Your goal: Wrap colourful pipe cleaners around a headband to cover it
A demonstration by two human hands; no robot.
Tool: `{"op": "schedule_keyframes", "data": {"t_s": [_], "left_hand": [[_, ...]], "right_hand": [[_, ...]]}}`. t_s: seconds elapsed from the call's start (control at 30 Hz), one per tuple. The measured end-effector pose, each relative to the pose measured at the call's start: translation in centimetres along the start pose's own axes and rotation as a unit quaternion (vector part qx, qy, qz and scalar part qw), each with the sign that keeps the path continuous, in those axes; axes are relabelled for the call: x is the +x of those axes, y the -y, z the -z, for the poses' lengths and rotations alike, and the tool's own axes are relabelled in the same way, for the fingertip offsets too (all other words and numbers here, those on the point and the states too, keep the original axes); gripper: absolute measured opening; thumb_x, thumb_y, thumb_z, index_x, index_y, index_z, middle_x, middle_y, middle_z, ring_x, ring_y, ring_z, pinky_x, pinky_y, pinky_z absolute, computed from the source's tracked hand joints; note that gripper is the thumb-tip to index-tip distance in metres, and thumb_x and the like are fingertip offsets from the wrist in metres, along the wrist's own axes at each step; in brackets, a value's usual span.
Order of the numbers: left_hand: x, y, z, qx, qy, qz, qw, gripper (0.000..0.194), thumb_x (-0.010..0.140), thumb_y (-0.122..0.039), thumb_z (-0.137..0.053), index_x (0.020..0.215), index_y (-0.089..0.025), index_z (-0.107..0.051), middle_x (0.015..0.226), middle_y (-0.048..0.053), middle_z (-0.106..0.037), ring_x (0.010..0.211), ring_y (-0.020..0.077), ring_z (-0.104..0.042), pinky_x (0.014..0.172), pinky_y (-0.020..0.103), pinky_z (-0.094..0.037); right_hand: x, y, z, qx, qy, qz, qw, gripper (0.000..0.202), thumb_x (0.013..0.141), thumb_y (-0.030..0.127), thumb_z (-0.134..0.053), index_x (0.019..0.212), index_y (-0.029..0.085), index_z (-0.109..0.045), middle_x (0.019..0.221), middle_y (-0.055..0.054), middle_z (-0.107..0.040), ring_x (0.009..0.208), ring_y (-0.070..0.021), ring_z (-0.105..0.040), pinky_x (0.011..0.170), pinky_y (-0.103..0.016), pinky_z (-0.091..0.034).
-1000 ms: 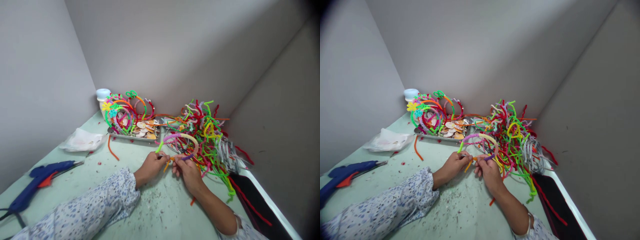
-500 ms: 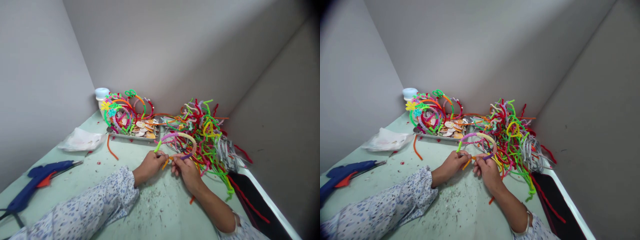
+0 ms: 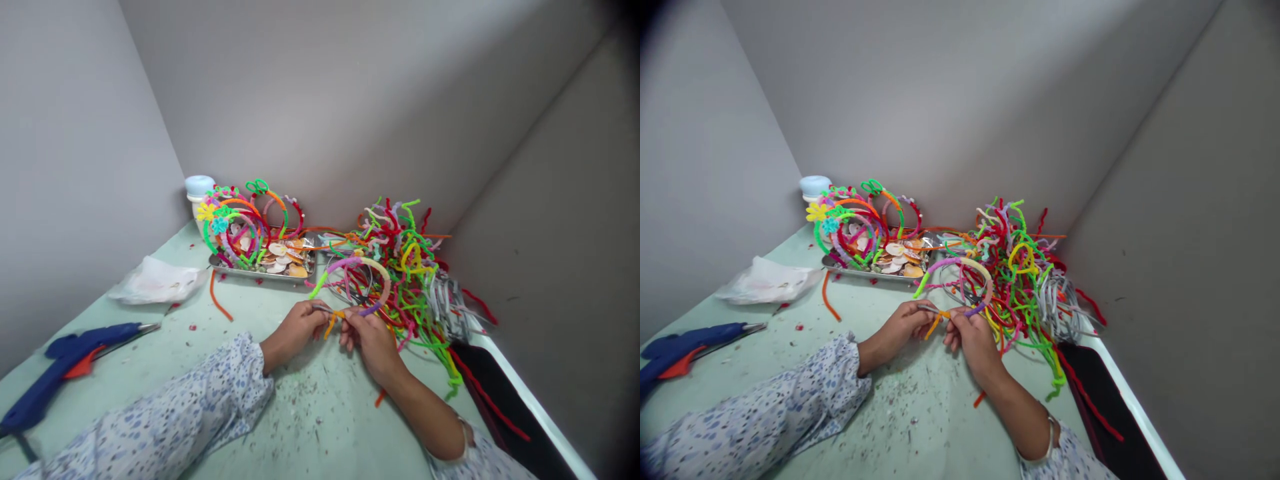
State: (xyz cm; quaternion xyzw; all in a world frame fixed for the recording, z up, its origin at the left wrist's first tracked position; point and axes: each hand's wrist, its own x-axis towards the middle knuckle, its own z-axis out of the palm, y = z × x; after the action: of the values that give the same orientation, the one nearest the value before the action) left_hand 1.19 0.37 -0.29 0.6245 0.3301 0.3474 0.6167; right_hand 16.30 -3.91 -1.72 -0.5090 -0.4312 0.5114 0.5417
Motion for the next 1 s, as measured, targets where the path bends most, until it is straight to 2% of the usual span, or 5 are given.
{"op": "schedule_keyframes", "data": {"t_s": [0.1, 0.2, 0.4, 0.63, 1.0], "left_hand": [[0.1, 0.5, 0.1, 0.003, 0.004, 0.011, 1.000, 0.011, 0.071, -0.020, -0.050, 0.074, -0.012, -0.057, 0.051, -0.004, -0.044, 0.045, 0.0072, -0.037, 0.046, 0.021, -0.027], [0.3, 1.0, 0.0, 0.015, 0.005, 0.003, 1.000, 0.013, 0.069, -0.017, -0.050, 0.079, -0.013, -0.058, 0.057, -0.003, -0.051, 0.047, 0.0072, -0.040, 0.047, 0.020, -0.029], [0.1, 0.5, -0.5, -0.020, -0.027, -0.002, 0.999, 0.021, 0.070, -0.028, -0.060, 0.083, -0.013, -0.055, 0.063, -0.001, -0.057, 0.054, 0.0087, -0.049, 0.052, 0.019, -0.034], [-0.1, 0.5, -0.4, 0.007, -0.059, -0.027, 0.998, 0.020, 0.069, -0.026, -0.061, 0.084, -0.012, -0.056, 0.061, -0.002, -0.055, 0.052, 0.0075, -0.047, 0.050, 0.019, -0.034], [-0.3, -0.2, -0.6, 0.006, -0.074, -0.011, 0.997, 0.012, 0.067, -0.020, -0.062, 0.074, -0.012, -0.057, 0.059, -0.002, -0.056, 0.053, 0.0082, -0.049, 0.053, 0.020, -0.037]], "right_hand": [[0.2, -0.3, 0.2, 0.019, 0.000, 0.002, 1.000, 0.026, 0.075, 0.039, -0.056, 0.067, 0.015, -0.056, 0.054, -0.001, -0.058, 0.042, -0.0103, -0.051, 0.038, -0.020, -0.037], [0.2, -0.4, 0.3, 0.026, 0.010, -0.007, 1.000, 0.022, 0.075, 0.035, -0.055, 0.066, 0.015, -0.056, 0.054, -0.001, -0.058, 0.042, -0.0103, -0.051, 0.038, -0.020, -0.037], [0.1, 0.1, 0.1, 0.043, 0.008, -0.015, 0.999, 0.019, 0.073, 0.032, -0.054, 0.065, 0.015, -0.056, 0.053, 0.001, -0.056, 0.041, -0.0098, -0.051, 0.037, -0.019, -0.037], [0.1, 0.2, 0.0, 0.051, 0.007, -0.025, 0.998, 0.017, 0.072, 0.030, -0.054, 0.065, 0.015, -0.054, 0.053, 0.002, -0.055, 0.041, -0.0093, -0.051, 0.036, -0.018, -0.037], [0.2, 0.1, 0.0, 0.055, 0.007, -0.024, 0.998, 0.017, 0.072, 0.032, -0.056, 0.068, 0.015, -0.055, 0.055, 0.001, -0.056, 0.041, -0.0093, -0.051, 0.036, -0.019, -0.037]]}}
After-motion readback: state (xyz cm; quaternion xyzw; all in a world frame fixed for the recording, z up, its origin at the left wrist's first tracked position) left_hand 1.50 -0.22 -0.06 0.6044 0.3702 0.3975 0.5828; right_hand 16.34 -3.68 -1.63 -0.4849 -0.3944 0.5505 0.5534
